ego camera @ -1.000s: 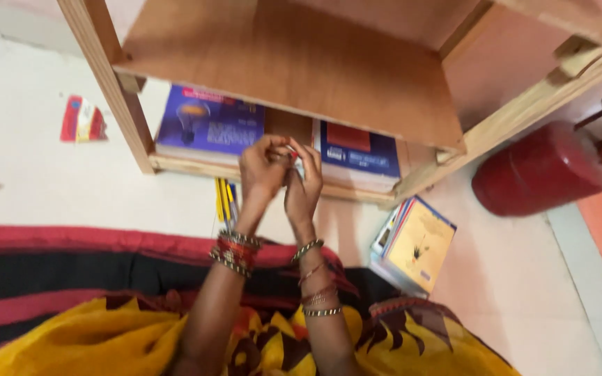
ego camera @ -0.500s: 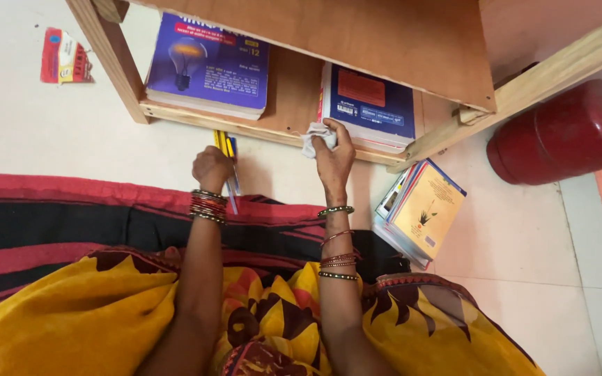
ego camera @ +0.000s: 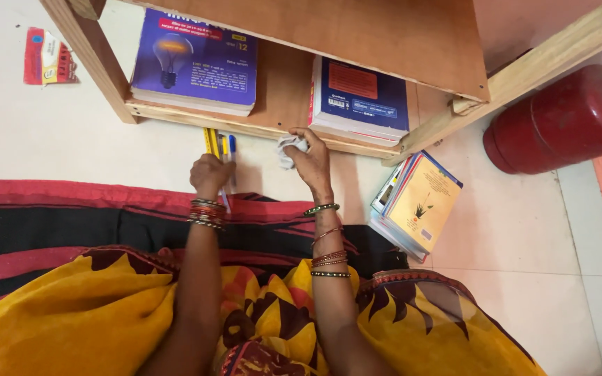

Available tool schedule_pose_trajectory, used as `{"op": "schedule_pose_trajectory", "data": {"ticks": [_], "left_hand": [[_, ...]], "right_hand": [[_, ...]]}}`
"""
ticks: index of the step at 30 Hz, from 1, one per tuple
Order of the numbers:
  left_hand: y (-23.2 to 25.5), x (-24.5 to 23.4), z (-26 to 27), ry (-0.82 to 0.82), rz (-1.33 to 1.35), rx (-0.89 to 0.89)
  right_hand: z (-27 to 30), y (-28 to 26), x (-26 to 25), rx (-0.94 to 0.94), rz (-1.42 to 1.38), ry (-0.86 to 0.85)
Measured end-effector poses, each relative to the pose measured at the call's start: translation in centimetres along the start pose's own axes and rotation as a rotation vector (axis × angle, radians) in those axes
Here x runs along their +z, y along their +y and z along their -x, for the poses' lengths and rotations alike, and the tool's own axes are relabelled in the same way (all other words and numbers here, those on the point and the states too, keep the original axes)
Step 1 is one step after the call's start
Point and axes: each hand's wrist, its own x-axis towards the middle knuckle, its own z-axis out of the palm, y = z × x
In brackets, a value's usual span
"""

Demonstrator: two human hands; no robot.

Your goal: The person sits on the floor and wipes a small artificial flower arrangement with a white cloth, then wipes the wooden shelf surface. The person then wipes a yellow plastic ruler and a blue pen with the cloth before returning them to the shelf.

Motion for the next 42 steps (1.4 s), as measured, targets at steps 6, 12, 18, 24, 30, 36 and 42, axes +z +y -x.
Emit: {"op": "schedule_pose_trajectory", "data": {"ticks": [6, 12, 18, 24, 30, 36, 42], "left_hand": [[2.2, -7.1, 2.0, -0.876, 0.649, 0.272], [7.2, -4.7, 4.2, -0.710, 0.892, 0.453], [9.4, -3.8, 5.6, -0.929, 0.993, 0.397], [12.7, -0.1, 7.6, -0.695, 1.326, 0.410], [15.6, 0.3, 8.7, -0.460, 1.745, 0.114], [16.6, -1.8, 9.7, -0.528, 1.676, 0.197], [17.2, -5.0, 7.5, -0.533, 1.302, 0.649]], "right_hand": [[-0.9, 2.4, 1.4, 0.198, -0.549, -0.070], [-1.4, 0.0, 3.7, 0.085, -0.968, 0.082], [-0.8, -3.5, 1.3, -0.182, -0.859, 0.170], [-1.7, -4.4, -1.5, -0.215, -1.054, 0.300], [-0.1, -4.1, 2.6, -0.079, -0.505, 0.268], [0.7, -5.0, 2.7, -0.208, -0.587, 0.165], [1.1, -5.9, 1.1, -0.190, -0.391, 0.003]]}}
